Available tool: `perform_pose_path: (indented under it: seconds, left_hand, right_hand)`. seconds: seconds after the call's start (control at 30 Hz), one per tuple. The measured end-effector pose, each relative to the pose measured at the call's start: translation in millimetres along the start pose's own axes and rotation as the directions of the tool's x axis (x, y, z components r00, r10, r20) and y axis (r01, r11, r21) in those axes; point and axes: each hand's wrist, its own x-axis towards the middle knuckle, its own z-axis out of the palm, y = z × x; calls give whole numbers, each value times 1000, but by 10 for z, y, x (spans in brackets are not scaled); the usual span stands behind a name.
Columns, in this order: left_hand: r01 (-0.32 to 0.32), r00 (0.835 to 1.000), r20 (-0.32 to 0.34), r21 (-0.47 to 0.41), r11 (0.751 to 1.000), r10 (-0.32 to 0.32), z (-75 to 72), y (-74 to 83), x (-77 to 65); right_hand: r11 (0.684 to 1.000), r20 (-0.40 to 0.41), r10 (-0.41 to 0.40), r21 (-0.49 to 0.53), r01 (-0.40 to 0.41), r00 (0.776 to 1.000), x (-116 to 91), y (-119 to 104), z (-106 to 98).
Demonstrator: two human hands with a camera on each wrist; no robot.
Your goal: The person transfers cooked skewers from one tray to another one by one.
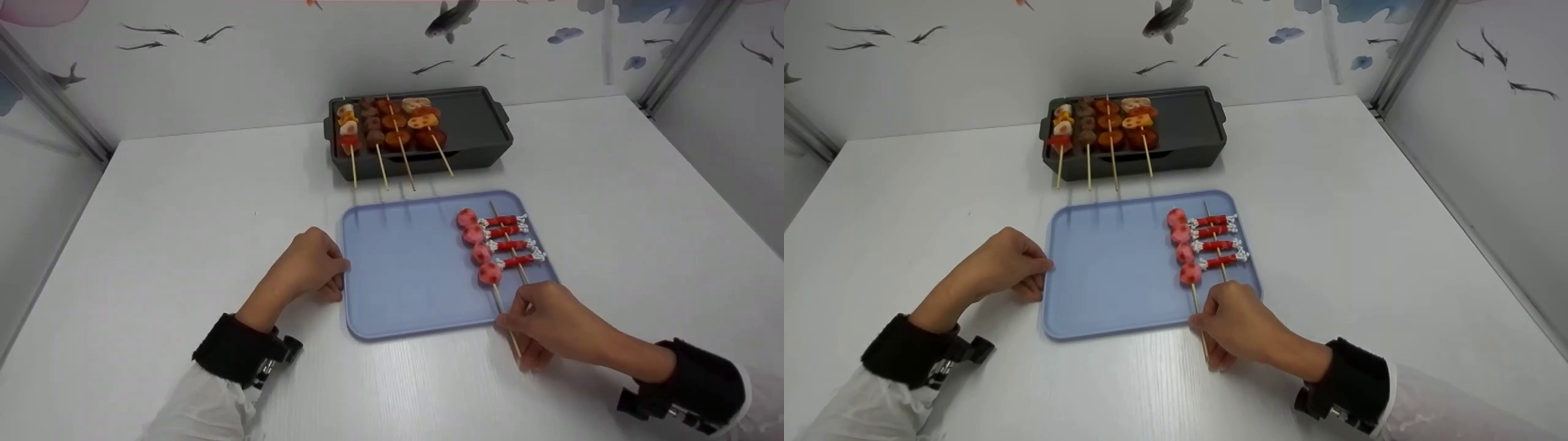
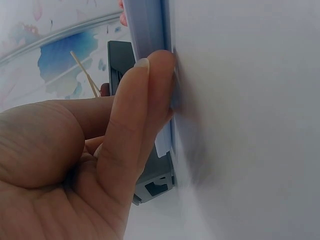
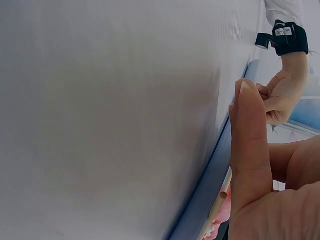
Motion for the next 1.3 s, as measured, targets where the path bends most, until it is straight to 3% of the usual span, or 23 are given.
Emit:
perform_pose_path:
  seconds: [0.5, 0.73, 0.87, 1.1, 1.17, 1.3]
  left_hand:
    - [25, 1000, 7, -22, 999, -25, 0, 18, -4]
    - [10, 1000, 9, -14, 1000, -10, 5, 3, 3]
    - [6, 1000, 10, -16, 1000, -6, 5, 2, 5]
    - [22, 1000, 17, -32, 999, -22, 4, 0, 10]
    - [28, 999, 20, -39, 999, -28, 4, 0, 8]
    - [31, 999, 27, -63, 998, -29, 11, 2, 0]
  right_hand:
    - [996, -26, -26, -81, 24, 999, 4, -6, 18]
    - [973, -119, -102, -217, 74, 988, 14, -43, -9]
    - [935, -211, -238, -313, 165, 948, 30, -132, -81]
    - [852, -332, -459, -428, 302, 824, 153, -364, -220]
    - [843, -344, -484, -432, 322, 805, 217, -451, -257]
    - [846, -367, -489, -419, 328, 791, 368, -634, -333]
